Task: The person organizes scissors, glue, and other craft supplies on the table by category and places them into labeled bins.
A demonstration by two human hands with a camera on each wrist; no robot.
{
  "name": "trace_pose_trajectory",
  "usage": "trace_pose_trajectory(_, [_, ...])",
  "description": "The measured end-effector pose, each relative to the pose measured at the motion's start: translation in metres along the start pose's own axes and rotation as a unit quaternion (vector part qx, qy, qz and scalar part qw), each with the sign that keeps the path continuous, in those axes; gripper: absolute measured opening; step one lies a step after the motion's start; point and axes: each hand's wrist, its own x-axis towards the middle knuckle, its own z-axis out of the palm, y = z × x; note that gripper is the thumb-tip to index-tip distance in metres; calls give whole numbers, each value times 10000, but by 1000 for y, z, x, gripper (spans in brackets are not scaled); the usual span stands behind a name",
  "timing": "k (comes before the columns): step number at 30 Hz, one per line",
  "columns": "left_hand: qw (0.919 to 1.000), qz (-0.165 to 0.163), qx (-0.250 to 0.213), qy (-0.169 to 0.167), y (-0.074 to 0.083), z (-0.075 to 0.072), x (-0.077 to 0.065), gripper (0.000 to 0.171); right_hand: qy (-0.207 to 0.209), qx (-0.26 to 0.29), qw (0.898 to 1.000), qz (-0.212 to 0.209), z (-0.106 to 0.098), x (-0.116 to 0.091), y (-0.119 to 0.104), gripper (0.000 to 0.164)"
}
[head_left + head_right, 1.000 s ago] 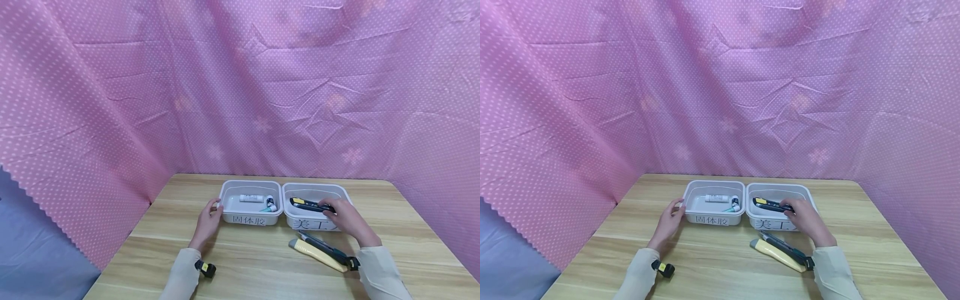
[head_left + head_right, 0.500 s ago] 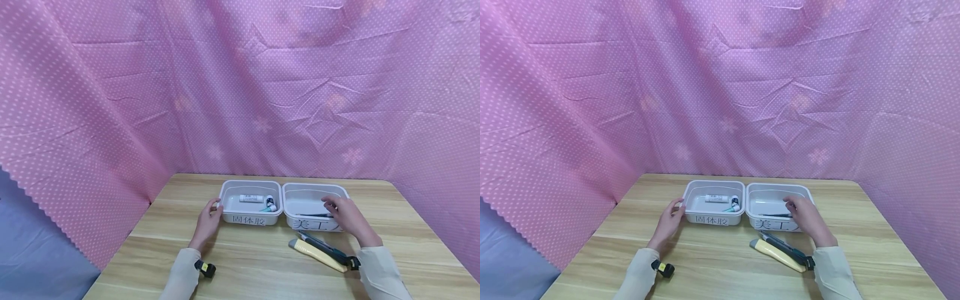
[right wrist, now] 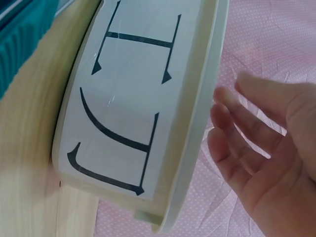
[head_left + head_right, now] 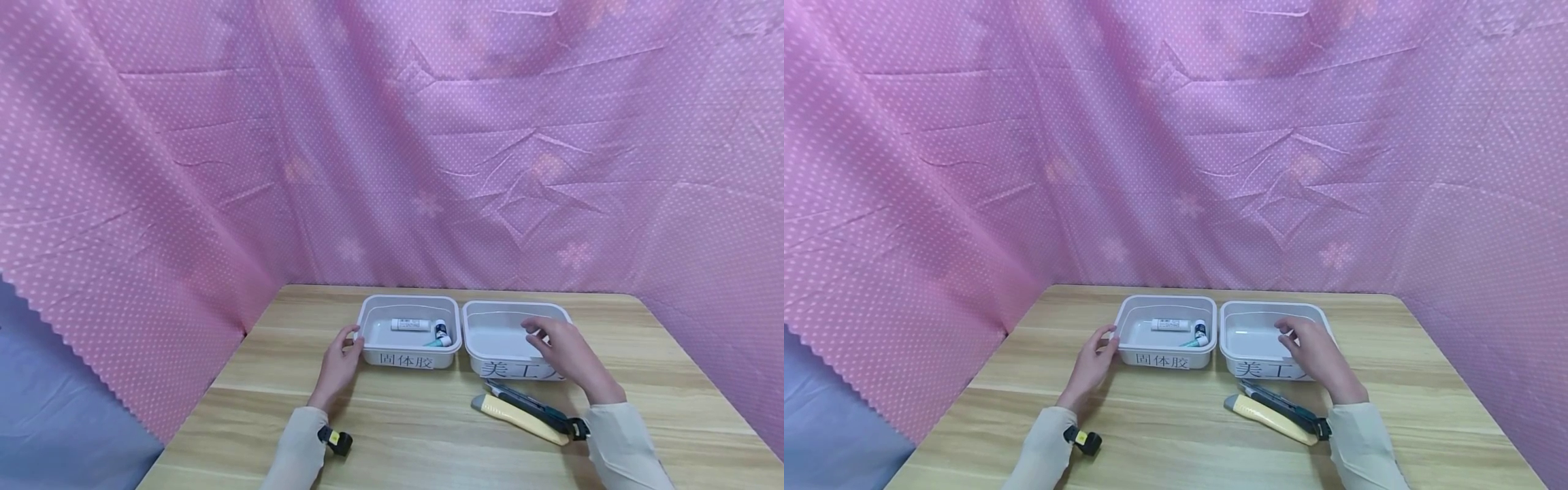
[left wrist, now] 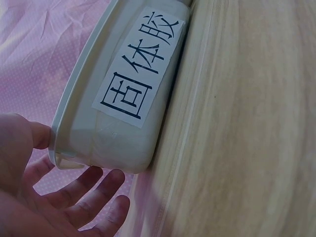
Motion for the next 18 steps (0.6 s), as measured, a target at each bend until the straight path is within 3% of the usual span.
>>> trace_pose_trajectory(8, [10000, 2, -26, -11, 0, 0, 0, 39, -696, 103, 9966, -419, 3, -1, -4, 16])
trace_pose_trajectory(12, [10000, -10, -52, 5, 1, 0, -1, 39, -812, 211, 9946, -614, 5, -1, -6, 12])
trace_pose_trajectory(18, [10000, 26, -42, 8, 0, 0, 0, 38, -754, 230, 9915, -1033, 11, 0, -9, 17])
